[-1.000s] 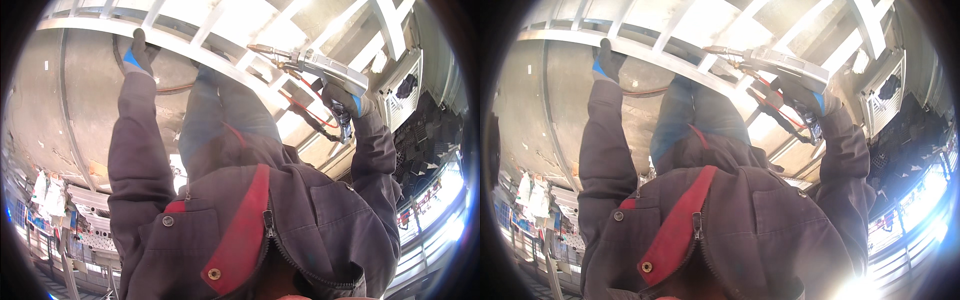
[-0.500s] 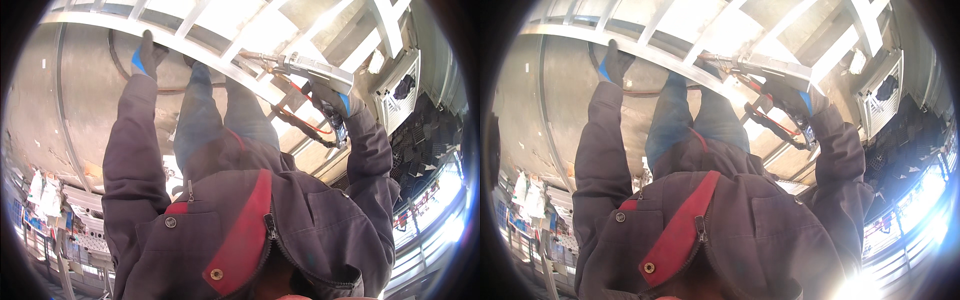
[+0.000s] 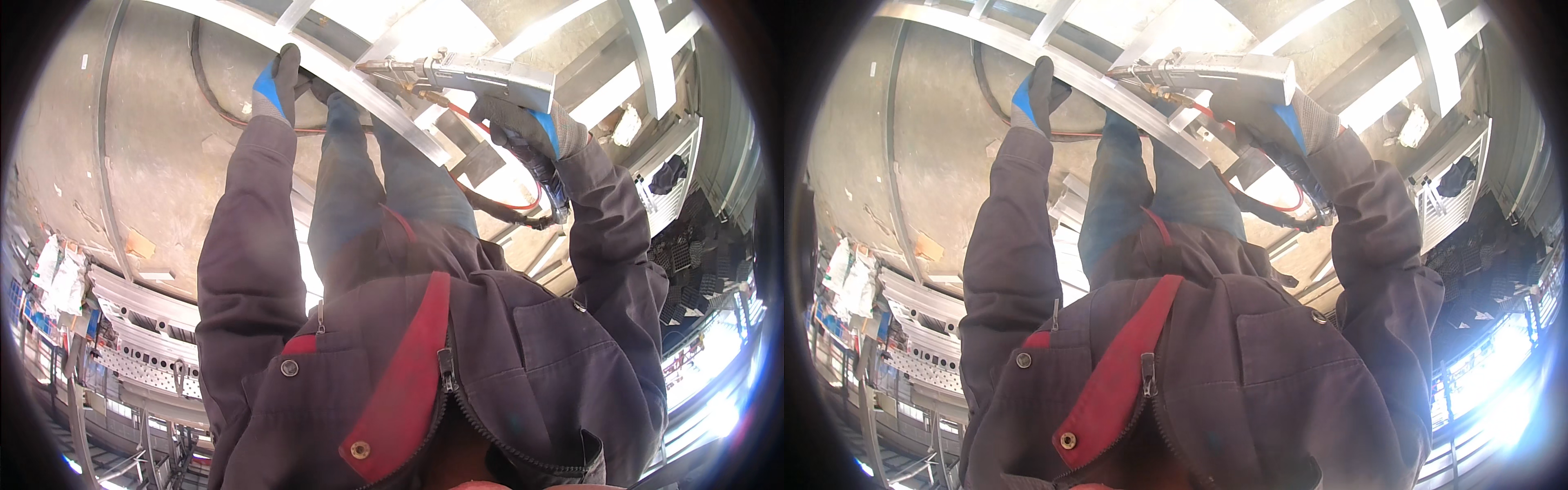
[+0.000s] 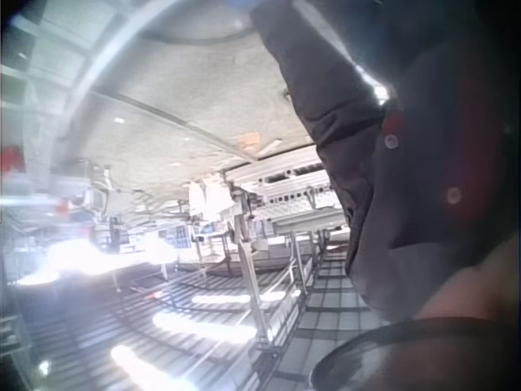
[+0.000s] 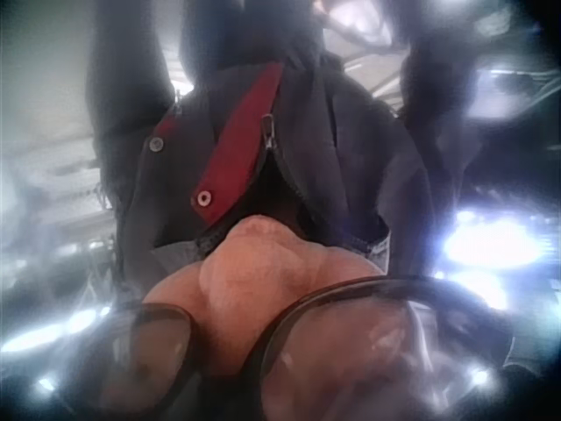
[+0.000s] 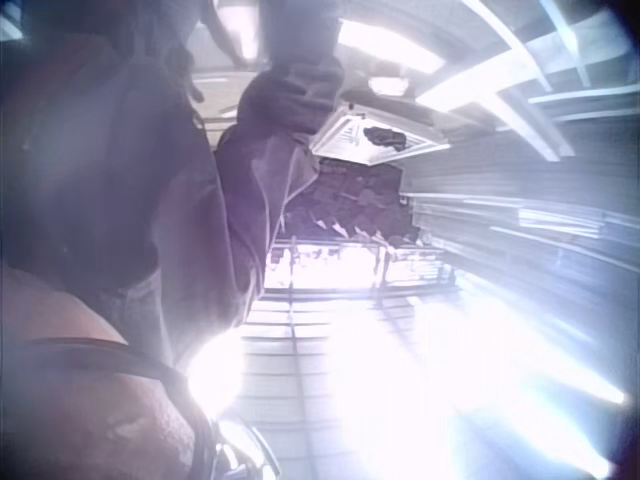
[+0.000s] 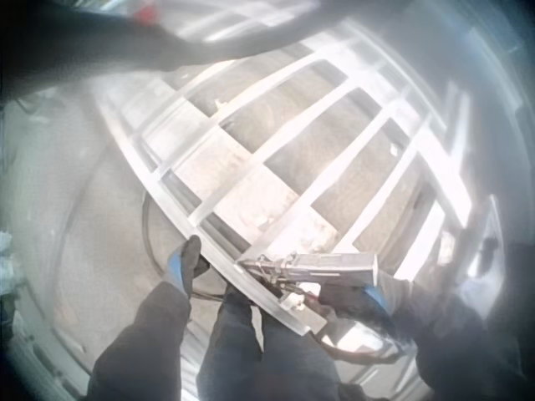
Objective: The person welds a rectangular metal frame using a handheld welding torch. They repeatedly weld along the joints, flip the frame to access different sides, and reposition it on the floor between welds.
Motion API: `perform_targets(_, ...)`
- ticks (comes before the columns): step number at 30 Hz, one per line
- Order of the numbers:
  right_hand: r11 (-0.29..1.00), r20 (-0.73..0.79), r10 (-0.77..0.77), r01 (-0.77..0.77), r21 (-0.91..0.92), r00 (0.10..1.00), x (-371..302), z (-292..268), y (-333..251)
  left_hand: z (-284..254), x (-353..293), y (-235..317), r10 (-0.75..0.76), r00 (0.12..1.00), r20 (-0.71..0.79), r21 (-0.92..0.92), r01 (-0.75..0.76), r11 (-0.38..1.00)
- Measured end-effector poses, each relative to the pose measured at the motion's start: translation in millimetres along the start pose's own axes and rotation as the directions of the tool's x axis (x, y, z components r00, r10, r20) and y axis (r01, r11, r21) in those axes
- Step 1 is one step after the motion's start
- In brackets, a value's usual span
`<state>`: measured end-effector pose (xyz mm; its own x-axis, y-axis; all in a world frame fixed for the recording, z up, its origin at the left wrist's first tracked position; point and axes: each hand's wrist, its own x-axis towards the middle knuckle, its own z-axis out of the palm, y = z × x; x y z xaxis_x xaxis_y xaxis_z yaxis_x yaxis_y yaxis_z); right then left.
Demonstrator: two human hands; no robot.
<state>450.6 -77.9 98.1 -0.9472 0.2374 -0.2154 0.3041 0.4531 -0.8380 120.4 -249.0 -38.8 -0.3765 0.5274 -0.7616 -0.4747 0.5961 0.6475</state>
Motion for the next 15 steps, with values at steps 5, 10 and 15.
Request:
perform_targets(5, 0.998, -0.017, 0.006, -0.005, 0.064, 1.0, 6.8, 6.1, 8.0, -5.1, 0.8, -4.7, 0.025, 0.999, 0.034, 0.014, -0.026, 1.0)
perform_targets(10, 0.926, 0.132, 0.254, -0.281, 0.254, 0.958, 11.3, 0.2, -2.5, -9.4, 4.0, -8.4, 0.024, 1.0, 0.021, 0.005, -0.024, 1.0)
perform_targets(15, 0.893, 0.104, 0.303, -0.32, 0.317, 0.947, 15.5, 1.5, -4.9, -11.5, 6.4, -9.2, 0.022, 0.999, 0.037, -0.008, -0.022, 1.0)
